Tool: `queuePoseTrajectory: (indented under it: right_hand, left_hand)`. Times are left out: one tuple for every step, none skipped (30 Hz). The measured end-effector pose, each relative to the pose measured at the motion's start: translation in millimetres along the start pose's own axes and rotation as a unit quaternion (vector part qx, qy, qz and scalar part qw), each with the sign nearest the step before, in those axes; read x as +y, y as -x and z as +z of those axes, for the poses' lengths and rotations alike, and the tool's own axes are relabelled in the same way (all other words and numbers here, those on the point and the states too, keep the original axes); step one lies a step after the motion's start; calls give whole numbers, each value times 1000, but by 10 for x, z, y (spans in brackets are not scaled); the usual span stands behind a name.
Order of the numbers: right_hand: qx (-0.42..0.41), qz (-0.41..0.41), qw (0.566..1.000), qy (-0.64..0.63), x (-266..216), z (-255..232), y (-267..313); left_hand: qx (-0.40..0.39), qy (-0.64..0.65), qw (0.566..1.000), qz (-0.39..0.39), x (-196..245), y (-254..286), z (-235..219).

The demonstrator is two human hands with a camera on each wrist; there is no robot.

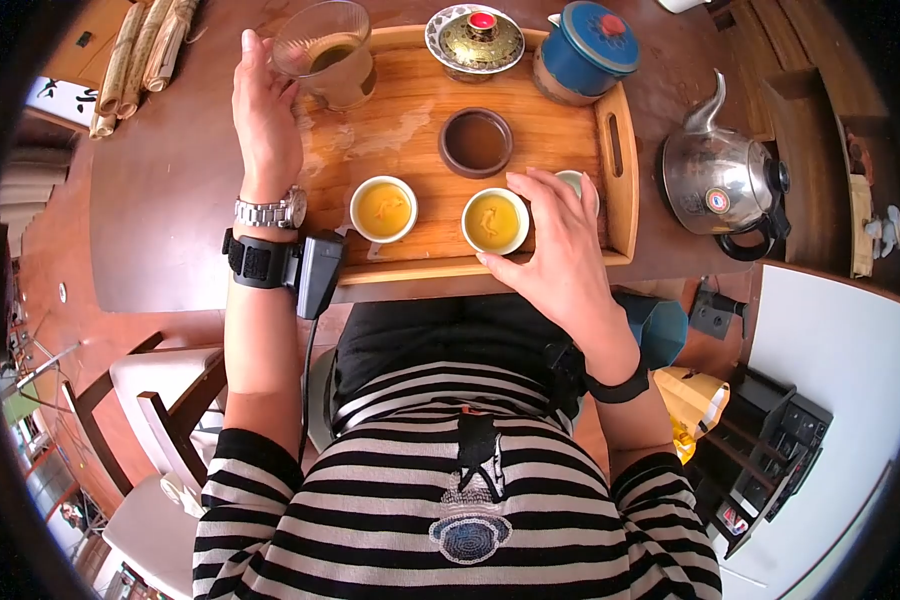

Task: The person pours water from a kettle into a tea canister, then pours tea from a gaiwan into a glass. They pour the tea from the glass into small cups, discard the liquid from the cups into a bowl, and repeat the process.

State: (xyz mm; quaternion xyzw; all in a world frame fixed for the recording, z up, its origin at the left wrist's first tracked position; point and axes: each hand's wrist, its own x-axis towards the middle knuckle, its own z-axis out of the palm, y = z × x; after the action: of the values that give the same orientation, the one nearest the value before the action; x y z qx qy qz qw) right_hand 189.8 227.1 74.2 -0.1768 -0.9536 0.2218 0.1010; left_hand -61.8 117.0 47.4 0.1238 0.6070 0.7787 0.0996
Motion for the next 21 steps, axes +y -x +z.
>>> queuePoseTrajectory:
  right_hand:
    - [-2,-2,1000,3,1,9,0]
    - [-3,-3,1000,4,2,21,0]
    - [8,-13,1000,9,2,37,-1]
    - [19,-24,999,15,-2,46,-4]
    - [19,-24,999,16,-10,48,-9]
    - [20,-11,1000,14,-18,48,-12]
    - [22,2,1000,12,-26,49,-13]
    - [21,1,1000,13,-33,50,-14]
    - [22,8,1000,15,-39,51,-15]
    - [22,16,999,17,-42,49,-16]
    - [22,15,999,18,-36,56,-14]
    - [28,11,999,14,-24,72,-8]
    - [34,6,999,10,-16,81,-5]
    - [34,5,999,11,-13,82,-6]
    - [40,6,999,9,-10,81,-11]
    - [46,7,999,7,-8,78,-14]
    - [46,6,999,7,-7,64,-16]
    - [48,5,999,-6,-11,36,-19]
    - [50,4,999,-19,-18,3,-25]
    - [57,-6,998,-7,-31,-40,-48]
    - [57,-7,998,-6,-70,-102,-78]
  left_hand:
    - [1,0,1000,0,1,-2,-8]
    - [-3,-2,1000,-1,2,-2,-15]
    - [-8,-5,1000,-2,4,-2,-21]
    - [-7,-5,1000,-2,9,1,-15]
    - [-1,3,1000,0,16,8,5]
    - [4,11,1000,2,21,13,20]
    - [5,11,1000,2,26,14,27]
    - [10,8,1000,1,30,15,33]
    - [16,6,1000,1,30,15,35]
    - [17,7,1000,0,27,15,32]
    - [12,8,1000,4,22,14,27]
    - [7,9,1000,8,17,11,21]
    - [8,10,1000,8,10,5,13]
    - [3,12,1000,-2,2,-6,3]
    - [-3,15,1000,-12,-1,-15,-6]
    - [-2,15,1000,-11,-3,-17,-10]
    - [-2,14,1000,-8,-4,-16,-11]
    - [-2,14,1000,-5,-5,-13,-10]
    - [-1,14,1000,-5,0,-5,-2]
    - [7,14,1000,2,7,4,14]
    - [16,15,1000,8,12,8,24]
